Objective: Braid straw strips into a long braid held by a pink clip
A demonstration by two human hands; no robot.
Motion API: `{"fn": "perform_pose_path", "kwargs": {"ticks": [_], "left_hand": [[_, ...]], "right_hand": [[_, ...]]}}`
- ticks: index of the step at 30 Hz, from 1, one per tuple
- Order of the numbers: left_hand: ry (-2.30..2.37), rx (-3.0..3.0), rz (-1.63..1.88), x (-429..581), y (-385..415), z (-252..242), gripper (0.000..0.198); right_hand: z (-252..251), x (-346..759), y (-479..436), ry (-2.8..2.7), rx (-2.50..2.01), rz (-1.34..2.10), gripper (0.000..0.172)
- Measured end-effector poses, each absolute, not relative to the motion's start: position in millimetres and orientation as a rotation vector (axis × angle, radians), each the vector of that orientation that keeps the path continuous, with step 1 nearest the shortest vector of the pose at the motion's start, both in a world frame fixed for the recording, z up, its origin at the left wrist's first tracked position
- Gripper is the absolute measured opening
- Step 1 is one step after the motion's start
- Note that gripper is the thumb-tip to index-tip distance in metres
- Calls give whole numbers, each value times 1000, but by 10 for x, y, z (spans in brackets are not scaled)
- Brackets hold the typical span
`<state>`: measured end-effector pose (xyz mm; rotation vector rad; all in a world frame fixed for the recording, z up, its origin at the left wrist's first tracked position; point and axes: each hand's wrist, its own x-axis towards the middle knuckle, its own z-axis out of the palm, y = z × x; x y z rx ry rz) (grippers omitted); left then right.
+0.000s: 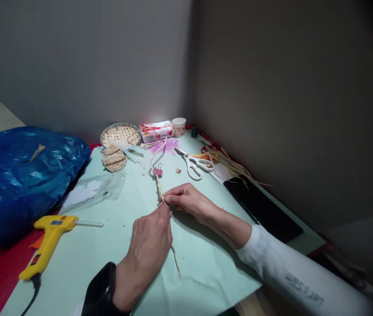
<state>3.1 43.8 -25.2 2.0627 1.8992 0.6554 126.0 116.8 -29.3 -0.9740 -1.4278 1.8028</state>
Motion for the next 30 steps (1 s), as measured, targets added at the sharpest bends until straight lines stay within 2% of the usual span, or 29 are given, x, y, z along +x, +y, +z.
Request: {"fn": "perform_pose_path", "kwargs": {"ticks": [5, 7, 9, 13, 16, 25, 29, 30], "left_hand": [[1890, 2150, 657, -11, 453, -173, 17], [1952, 2049, 764, -80, 519, -130, 24], [1927, 1796, 919, -158, 608, -111, 18], [1417, 1173, 889, -241, 749, -152, 23], [1250, 1025, 863, -233, 774, -200, 19], [1384, 962, 843, -225, 794, -222, 22], [1452, 929, 822, -223, 808, -243, 24], [1465, 919, 822, -226, 809, -250, 25]], "right_hand": [[-264, 1261, 1147, -1324, -992, 1862, 13], [-258, 1269, 1140, -1365, -1026, 1814, 15], [-259, 1276, 1133, -1412, -1048, 1742, 18], [-290, 1270, 1123, -1502, -1043, 1644, 19], [-325, 1265, 1129, -1587, -1025, 1619, 20], [-322, 1303, 1053, -1867, -1134, 1285, 21], [-243, 1323, 1009, -2049, -1285, 1124, 9], [-229, 1329, 1002, -2123, -1316, 1066, 12]]}}
